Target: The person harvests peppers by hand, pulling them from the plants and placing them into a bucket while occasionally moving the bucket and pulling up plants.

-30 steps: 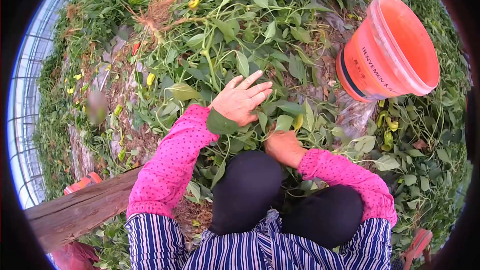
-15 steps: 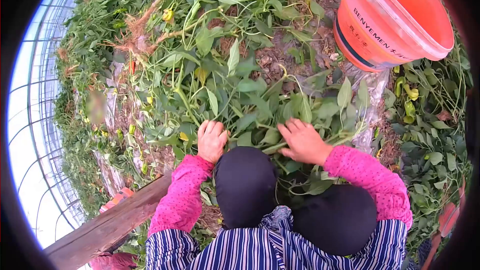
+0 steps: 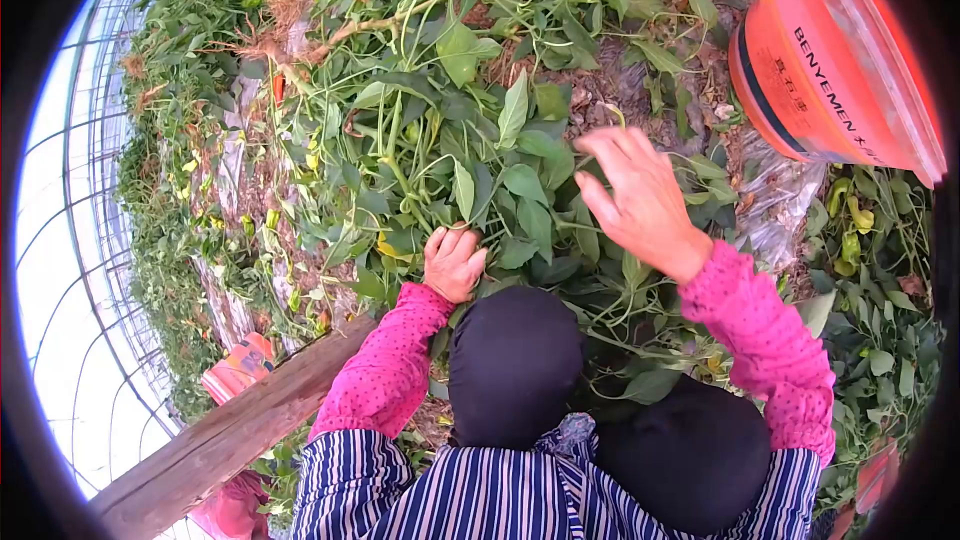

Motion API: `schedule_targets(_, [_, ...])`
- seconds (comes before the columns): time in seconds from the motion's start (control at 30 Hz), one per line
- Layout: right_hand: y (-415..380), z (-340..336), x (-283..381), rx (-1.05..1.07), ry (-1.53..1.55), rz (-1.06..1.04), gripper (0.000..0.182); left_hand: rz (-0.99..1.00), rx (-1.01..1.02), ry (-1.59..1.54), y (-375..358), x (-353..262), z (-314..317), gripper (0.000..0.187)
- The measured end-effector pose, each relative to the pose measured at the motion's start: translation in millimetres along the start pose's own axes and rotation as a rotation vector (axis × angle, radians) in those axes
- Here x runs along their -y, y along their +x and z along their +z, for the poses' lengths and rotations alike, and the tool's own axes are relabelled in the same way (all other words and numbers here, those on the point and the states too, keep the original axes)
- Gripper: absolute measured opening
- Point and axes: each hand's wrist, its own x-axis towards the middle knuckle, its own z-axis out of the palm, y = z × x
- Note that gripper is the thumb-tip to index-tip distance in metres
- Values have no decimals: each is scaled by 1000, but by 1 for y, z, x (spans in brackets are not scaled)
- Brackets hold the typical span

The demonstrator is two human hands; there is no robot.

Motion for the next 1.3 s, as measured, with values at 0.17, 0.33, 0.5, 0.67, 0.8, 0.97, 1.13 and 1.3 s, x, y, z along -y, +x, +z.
schedule_targets(0.17, [-27, 63, -4, 174, -223, -225, 54, -1, -18, 9, 2, -1, -4, 25])
schedule_targets(0.33, [-106, 75, 3, 520, -72, -133, 43, -30, -39, -33, 9, -8, -9, 34])
schedule_targets(0.5, [-74, 64, -7, 605, 54, -66, 43, -34, -7, -53, 9, -5, -8, 37])
schedule_targets(0.67, [-13, 32, -19, 664, 206, 36, 38, -27, -81, -34, 14, -7, -4, 34])
schedule_targets(0.8, [90, -8, -17, 77, 133, -70, 24, -47, -115, -6, 16, -8, 6, 19])
schedule_targets(0.97, [152, -12, 16, -30, 188, -61, 22, -30, -101, -57, 16, -5, 5, 16])
schedule_targets(1.13, [56, 39, -18, 306, -176, -46, 21, -39, -122, -11, 13, -6, 8, 34])
schedule_targets(1.3, [-89, 20, 8, 465, -271, -93, 40, -38, -123, -40, 15, -7, 3, 39])
